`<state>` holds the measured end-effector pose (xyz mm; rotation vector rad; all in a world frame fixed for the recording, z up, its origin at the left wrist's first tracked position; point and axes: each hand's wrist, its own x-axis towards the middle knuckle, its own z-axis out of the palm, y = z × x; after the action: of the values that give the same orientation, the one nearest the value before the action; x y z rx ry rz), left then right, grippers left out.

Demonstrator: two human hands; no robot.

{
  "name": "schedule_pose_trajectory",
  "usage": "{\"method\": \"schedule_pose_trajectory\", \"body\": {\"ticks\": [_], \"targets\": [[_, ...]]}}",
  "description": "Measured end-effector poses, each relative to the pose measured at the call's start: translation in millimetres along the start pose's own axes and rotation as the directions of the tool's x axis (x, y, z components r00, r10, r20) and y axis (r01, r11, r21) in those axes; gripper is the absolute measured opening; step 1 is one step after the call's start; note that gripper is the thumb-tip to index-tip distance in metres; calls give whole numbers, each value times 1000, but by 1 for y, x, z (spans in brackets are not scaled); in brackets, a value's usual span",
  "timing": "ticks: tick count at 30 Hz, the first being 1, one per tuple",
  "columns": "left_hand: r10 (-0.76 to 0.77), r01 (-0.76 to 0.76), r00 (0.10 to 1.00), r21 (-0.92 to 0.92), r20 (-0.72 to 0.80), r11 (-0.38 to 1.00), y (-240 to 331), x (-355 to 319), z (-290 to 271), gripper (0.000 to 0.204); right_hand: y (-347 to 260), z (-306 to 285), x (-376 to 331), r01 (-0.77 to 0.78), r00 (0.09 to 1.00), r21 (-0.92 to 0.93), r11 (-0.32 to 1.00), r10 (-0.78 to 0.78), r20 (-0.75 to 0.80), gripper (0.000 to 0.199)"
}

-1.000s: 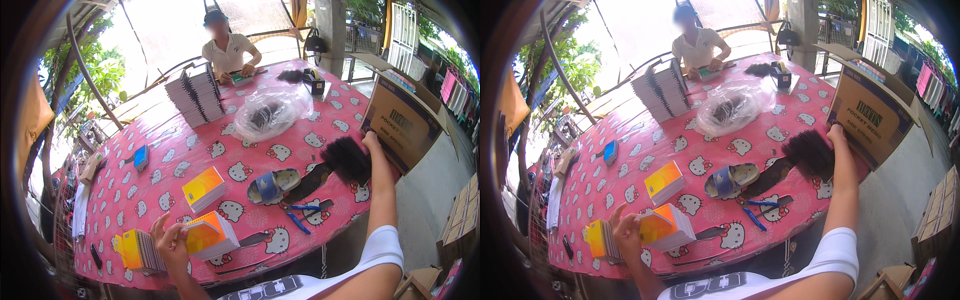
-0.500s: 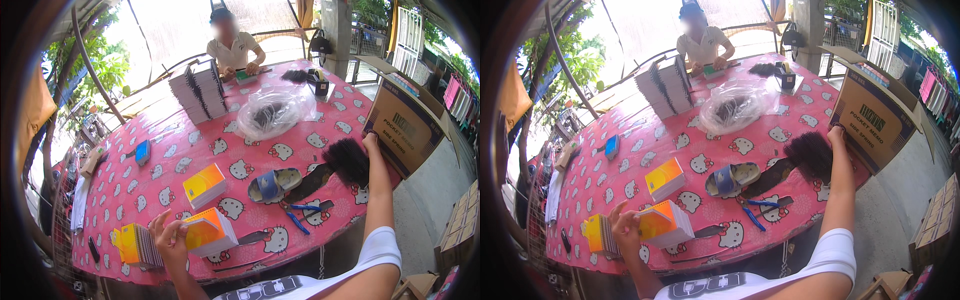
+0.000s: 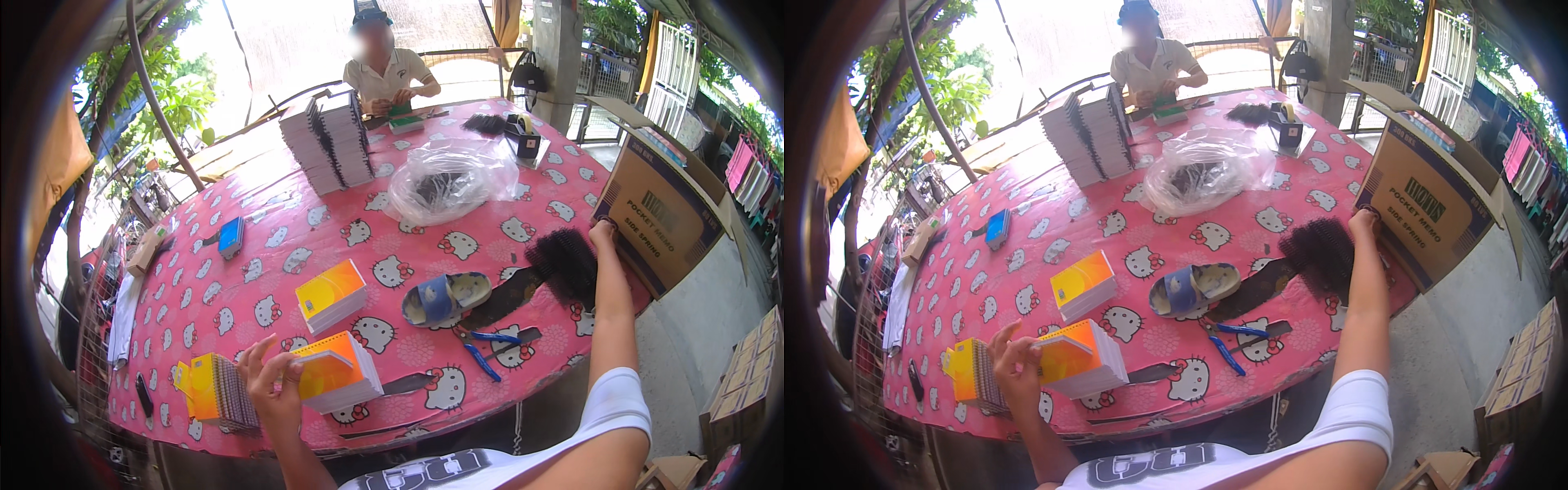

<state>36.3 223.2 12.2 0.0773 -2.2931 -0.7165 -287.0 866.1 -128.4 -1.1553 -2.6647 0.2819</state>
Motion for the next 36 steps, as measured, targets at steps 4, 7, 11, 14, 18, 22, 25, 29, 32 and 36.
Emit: {"method": "schedule_pose_trajectory", "body": {"ticks": [4, 7, 11, 14, 18, 22, 25, 29, 32, 36], "targets": [[9, -9, 1000, -26, -4, 1000, -2, 0, 7, 20, 8, 3, 22, 2, 1000, -39, 999, -1, 22, 35], [-13, 13, 1000, -41, 7, 999, 2, 0, 6, 20, 8, -5, 12, 66, 997, -48, 997, -64, 49, 35], [-36, 36, 999, 31, -6, 999, -2, -7, -6, 20, -37, -34, -54, -13, 995, 27, 1000, 11, 96, 33], [-29, 29, 1000, -14, 1, 999, -1, 0, 3, 19, -22, -39, -37, -22, 999, -60, 998, 23, 22, 29], [-39, 40, 999, -14, 14, 999, 2, 1, 2, 19, -26, -39, -29, -108, 994, -11, 994, 108, 5, 26], [-36, 36, 999, -12, 14, 999, 1, -1, 1, 18, -29, -37, -29, -86, 995, 22, 996, 87, -52, 25], [-38, 38, 999, -24, 18, 999, 4, -1, 1, 18, -23, -39, -21, -54, 998, -8, 999, 53, -40, 24], [-32, 32, 999, -5, 14, 999, 4, -3, -2, 18, -26, -41, -22, -2, 999, 37, 999, 1, 39, 31], [-23, 24, 1000, -23, 16, 999, 2, -1, 1, 17, -12, -39, -1, -3, 1000, 39, 999, 2, 16, 34], [-43, 44, 999, -36, 20, 998, 4, -1, 3, 17, -6, -30, 5, 58, 998, 16, 998, -59, 26, 32]]}}
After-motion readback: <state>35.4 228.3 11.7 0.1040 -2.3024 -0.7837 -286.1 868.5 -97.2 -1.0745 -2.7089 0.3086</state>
